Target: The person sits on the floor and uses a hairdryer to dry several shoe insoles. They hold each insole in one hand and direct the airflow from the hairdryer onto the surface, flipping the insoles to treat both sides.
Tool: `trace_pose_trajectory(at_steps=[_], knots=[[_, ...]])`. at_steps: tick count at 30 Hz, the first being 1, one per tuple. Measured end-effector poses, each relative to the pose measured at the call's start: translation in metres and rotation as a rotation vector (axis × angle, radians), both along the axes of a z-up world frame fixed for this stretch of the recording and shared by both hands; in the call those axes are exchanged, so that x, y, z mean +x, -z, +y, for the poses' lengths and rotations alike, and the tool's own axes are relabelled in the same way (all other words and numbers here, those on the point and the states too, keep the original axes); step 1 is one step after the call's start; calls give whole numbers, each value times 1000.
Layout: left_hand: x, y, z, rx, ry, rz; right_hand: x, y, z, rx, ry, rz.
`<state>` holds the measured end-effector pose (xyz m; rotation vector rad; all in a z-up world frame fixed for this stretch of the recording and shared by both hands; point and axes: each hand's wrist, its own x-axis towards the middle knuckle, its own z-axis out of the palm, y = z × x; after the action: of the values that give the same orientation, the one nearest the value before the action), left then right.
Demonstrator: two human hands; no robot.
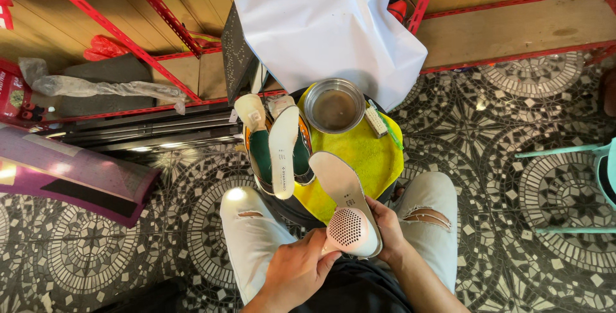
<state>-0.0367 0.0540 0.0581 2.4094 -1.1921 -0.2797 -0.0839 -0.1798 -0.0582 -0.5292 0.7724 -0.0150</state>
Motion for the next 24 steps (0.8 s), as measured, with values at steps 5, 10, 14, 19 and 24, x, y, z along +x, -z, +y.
trace_pose_trajectory(at_steps=[5,10,14,19,24], knots=[[0,0,-1,29,4,-38,6,-36,3,90,-37,24],[0,2,0,47,11,-42,5,-28,2,84,-53,35],[2,3,-1,35,1,-17,4,-17,0,104,-53,55],[6,3,0,13,-14,-2,2,-10,1,112,-84,33],[11,1,1,-24,-27,-63,1,-5,3,172,-122,25]])
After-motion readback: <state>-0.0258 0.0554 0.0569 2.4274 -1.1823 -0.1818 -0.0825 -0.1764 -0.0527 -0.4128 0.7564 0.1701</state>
